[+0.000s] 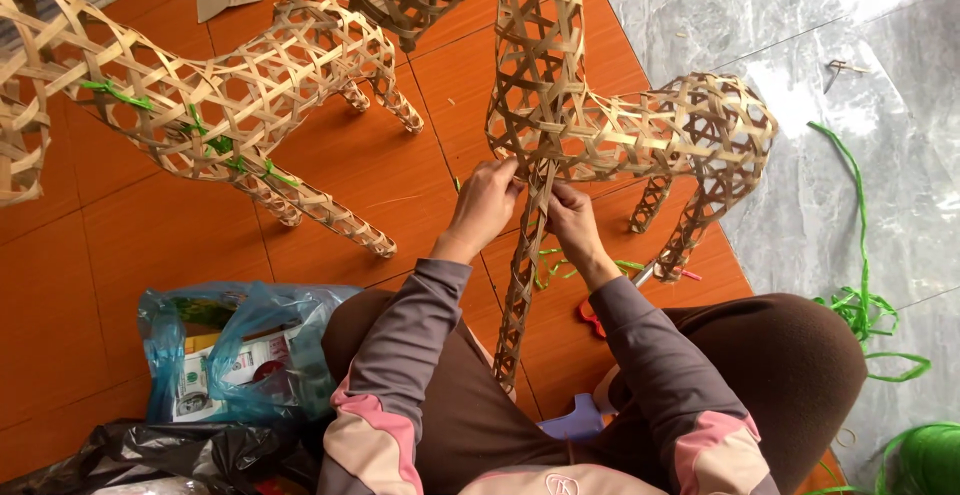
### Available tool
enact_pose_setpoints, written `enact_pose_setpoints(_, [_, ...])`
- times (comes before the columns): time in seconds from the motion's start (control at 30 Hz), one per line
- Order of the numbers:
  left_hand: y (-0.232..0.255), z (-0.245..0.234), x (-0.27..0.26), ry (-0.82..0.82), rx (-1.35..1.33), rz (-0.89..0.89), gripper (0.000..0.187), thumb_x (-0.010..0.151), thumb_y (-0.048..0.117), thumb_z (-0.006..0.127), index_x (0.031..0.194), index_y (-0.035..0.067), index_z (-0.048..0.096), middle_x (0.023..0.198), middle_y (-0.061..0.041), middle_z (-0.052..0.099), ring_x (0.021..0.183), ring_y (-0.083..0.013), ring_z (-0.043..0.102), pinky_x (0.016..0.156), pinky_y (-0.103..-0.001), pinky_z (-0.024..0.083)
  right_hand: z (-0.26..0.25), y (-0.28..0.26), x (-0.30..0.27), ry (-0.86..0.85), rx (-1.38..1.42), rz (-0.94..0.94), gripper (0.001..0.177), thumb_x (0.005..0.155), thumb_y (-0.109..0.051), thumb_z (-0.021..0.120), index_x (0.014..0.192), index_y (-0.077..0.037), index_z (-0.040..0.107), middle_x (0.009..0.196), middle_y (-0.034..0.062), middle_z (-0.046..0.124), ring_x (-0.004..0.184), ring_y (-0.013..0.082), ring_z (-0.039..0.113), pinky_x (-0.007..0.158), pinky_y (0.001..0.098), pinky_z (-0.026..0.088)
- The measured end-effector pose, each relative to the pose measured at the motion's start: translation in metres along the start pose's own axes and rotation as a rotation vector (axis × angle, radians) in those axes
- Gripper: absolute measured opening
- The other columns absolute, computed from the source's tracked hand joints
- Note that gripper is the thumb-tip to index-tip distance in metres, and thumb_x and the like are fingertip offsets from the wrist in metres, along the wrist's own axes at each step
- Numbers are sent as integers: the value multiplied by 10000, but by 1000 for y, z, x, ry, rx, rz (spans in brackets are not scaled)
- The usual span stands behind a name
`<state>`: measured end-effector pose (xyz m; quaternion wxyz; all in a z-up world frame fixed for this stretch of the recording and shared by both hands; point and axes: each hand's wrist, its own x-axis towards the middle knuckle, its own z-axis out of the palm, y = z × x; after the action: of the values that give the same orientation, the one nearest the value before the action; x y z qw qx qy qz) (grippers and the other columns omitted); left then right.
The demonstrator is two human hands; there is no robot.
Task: Weaving and tying plastic strips onto a bamboo animal frame to create a decorative figure
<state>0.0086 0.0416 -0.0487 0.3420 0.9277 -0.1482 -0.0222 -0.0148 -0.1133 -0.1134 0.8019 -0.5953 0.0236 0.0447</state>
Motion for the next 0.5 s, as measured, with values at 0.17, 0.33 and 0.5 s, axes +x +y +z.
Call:
enact_pose_setpoints(0.17, [6,3,1,23,-111,-95,193,863,7,667,1052,45,688,888,-140,712,869,-311,692,816,-424,562,-6,16,4,-88,86,89,287,997,-242,599,764,-77,625,477,33,483,393,64,462,362,214,430])
enact_pose_setpoints(0.33, [36,-9,1,95,-265,-316,163,812,70,698,972,82,728,837,-113,741,859,-307,722,768,-423,573,-4,15,3,-85,95,68,281,997,-245,600,768,-87,636,464,29,461,384,51,412,362,188,366])
enact_pose_setpoints(0.5, [50,-10,-4,165,-365,-358,199,791,42,704,985,75,740,837,-121,745,848,-300,726,791,-423,569,4,-9,-7,-3,103,76,225,975,-228,634,799,-90,660,460,30,469,379,53,420,366,177,372])
